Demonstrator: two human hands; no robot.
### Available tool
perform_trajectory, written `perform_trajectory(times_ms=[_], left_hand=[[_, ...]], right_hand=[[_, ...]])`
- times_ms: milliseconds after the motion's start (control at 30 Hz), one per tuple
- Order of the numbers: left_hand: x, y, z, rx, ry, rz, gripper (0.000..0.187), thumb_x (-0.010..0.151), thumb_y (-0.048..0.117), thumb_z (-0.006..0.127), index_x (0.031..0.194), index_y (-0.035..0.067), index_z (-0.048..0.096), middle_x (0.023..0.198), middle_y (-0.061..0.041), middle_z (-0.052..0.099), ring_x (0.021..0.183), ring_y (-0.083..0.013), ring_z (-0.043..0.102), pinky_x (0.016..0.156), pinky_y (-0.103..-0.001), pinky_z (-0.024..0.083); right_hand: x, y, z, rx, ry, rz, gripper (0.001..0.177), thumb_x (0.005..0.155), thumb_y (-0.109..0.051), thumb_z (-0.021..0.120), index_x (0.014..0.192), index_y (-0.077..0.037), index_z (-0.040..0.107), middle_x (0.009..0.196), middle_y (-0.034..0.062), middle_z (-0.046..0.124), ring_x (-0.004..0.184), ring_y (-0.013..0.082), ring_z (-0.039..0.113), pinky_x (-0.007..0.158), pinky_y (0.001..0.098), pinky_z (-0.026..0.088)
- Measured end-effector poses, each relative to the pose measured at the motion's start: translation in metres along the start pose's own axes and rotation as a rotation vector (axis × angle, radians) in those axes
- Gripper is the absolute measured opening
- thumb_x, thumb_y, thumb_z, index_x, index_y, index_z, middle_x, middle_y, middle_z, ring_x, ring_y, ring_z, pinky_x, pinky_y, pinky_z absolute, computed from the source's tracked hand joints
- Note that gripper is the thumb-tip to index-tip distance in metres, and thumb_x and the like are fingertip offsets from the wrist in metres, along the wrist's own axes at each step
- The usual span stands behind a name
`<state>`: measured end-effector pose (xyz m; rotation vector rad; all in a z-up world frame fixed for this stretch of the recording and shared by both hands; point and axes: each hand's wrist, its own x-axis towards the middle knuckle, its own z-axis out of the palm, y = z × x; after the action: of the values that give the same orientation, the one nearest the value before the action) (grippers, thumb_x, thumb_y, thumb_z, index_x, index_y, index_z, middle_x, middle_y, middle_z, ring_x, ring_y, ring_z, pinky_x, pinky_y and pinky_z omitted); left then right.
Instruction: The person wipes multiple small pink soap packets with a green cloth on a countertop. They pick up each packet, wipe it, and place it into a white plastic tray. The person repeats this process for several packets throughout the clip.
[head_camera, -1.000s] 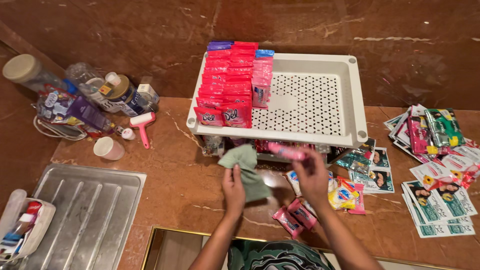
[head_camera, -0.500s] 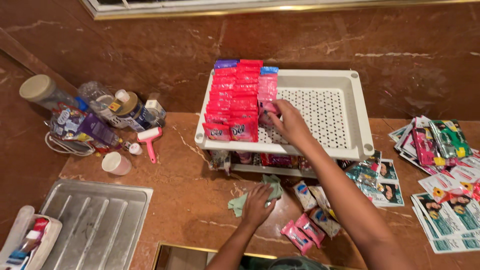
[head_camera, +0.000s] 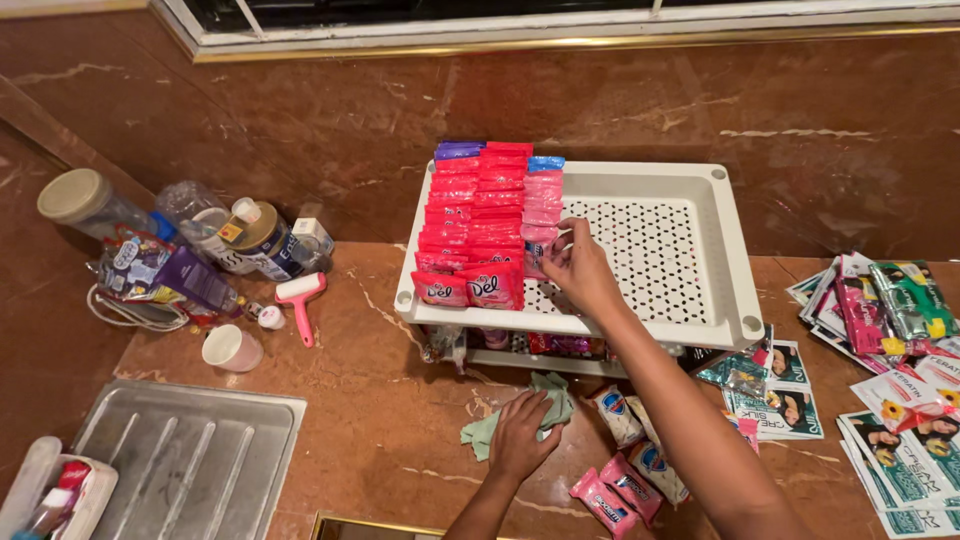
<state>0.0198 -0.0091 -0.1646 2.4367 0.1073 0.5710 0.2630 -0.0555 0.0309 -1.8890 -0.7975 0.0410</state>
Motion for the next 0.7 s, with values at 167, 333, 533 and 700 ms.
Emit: perform_trajectory(times_ms=[167,333,533,700], left_hand=[[-0.003,-0.003,0.007,0.014,0.003,0.014,0.045,0.083,0.028,0.079,0.119,0.003,0.071,0.133,-0.016,0.065,0.127,-0.0345,0.055,0.109,-0.048,0.040],[-0.003,-0.008,0.014,0.058,0.005,0.007,0.056,0.079,0.032,0.081,0.125,0.004,0.066,0.135,-0.016,0.063,0.130,-0.0343,0.053,0.109,-0.048,0.038],[-0.002,-0.011,0.015,0.050,-0.015,-0.021,0.065,0.080,0.032,0.081,0.133,0.003,0.059,0.136,-0.016,0.061,0.131,-0.0351,0.052,0.109,-0.048,0.038],[-0.003,-0.012,0.016,0.041,-0.015,-0.016,0.072,0.078,0.034,0.081,0.136,0.003,0.053,0.138,-0.017,0.059,0.131,-0.0361,0.051,0.110,-0.049,0.037]], right_hand=[[-0.002,-0.003,-0.002,-0.016,-0.002,-0.021,0.055,0.085,-0.014,0.078,0.125,0.001,0.044,0.085,0.0097,0.066,0.072,0.0159,0.067,0.066,0.0301,0.056],[-0.004,-0.017,-0.002,-0.159,0.135,-0.030,0.059,0.079,-0.023,0.086,0.119,-0.002,0.049,0.092,0.0105,0.066,0.071,0.0175,0.066,0.065,0.0334,0.053],[-0.027,-0.013,-0.011,-0.031,0.461,-0.279,0.033,0.092,-0.012,0.081,0.112,-0.004,0.056,0.101,0.0100,0.063,0.086,0.0199,0.064,0.079,0.0329,0.054],[-0.112,0.005,-0.004,0.156,0.463,-0.256,0.026,0.090,-0.003,0.074,0.110,-0.003,0.058,0.107,0.0097,0.063,0.097,0.0200,0.062,0.091,0.0319,0.052]])
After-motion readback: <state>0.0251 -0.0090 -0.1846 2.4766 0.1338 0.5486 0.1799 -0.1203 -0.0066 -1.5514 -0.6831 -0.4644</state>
